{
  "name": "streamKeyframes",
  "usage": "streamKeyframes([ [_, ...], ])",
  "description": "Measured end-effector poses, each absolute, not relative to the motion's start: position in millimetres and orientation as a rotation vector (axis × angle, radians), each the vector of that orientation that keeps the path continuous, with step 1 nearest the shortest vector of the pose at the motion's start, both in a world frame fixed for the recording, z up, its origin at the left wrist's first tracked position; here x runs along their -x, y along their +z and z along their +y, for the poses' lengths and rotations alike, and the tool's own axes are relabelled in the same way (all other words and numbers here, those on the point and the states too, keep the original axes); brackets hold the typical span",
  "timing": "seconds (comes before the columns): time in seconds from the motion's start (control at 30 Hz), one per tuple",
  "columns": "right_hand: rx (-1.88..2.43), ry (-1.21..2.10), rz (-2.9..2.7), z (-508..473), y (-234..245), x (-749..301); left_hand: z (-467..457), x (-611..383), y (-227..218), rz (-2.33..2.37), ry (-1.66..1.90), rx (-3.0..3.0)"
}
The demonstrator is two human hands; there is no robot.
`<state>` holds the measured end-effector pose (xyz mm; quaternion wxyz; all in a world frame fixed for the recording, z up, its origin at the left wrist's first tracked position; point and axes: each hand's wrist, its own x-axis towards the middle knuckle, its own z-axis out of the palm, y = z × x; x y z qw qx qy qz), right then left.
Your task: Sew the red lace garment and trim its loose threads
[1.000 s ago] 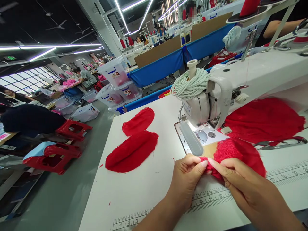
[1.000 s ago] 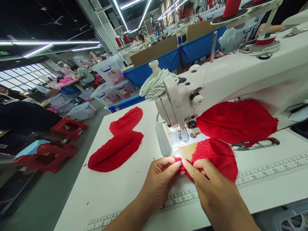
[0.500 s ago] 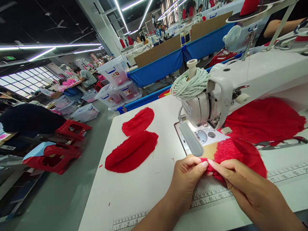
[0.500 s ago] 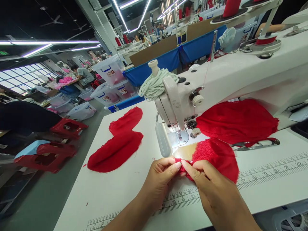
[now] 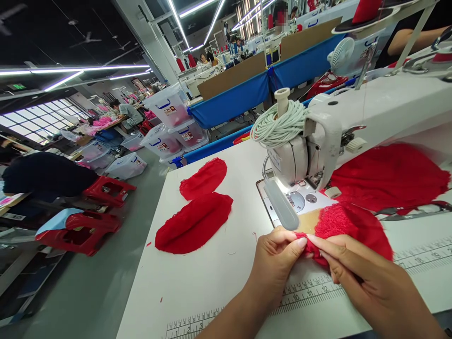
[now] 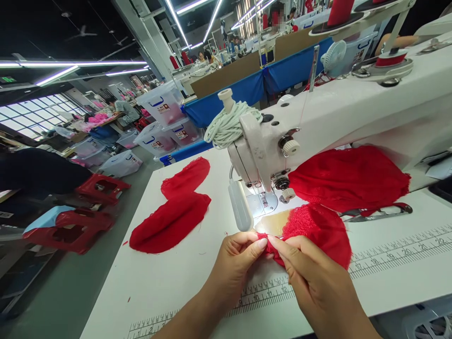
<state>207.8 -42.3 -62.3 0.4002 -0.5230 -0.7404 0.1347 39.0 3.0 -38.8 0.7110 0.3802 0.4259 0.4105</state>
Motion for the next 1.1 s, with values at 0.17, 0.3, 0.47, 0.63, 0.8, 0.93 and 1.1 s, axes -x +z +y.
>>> streamKeyframes([
  [0.17,1.266,0.378,-1.847,-39.4,-60.0,-208.6,4.0,-38.5,-40.3,0.923,0.884,-0.773],
  [0.3,1.300,0.311,-1.921,-42.4,-60.8,-208.7,4.1,-39.9,-41.0,0.950,0.903,-0.837],
  [0.47,1.348,0.230,-1.982,-43.4,-62.0,-209.4,4.3,-40.1,-40.7,0.995,0.916,-0.918],
  [0.63,1.361,0.222,-1.963,-40.9,-64.9,-206.8,3.4,-38.2,-42.6,1.025,0.911,-0.976],
  [0.8,1.341,0.224,-1.891,-39.7,-61.6,-207.0,3.2,-37.9,-43.9,1.005,0.918,-0.974],
  [0.93,1.350,0.254,-1.837,-36.4,-56.2,-211.7,3.7,-38.9,-41.9,0.970,0.896,-0.866],
  [1.1,1.349,0.226,-1.852,-34.0,-55.3,-208.9,3.6,-40.6,-40.1,0.999,0.909,-0.874],
])
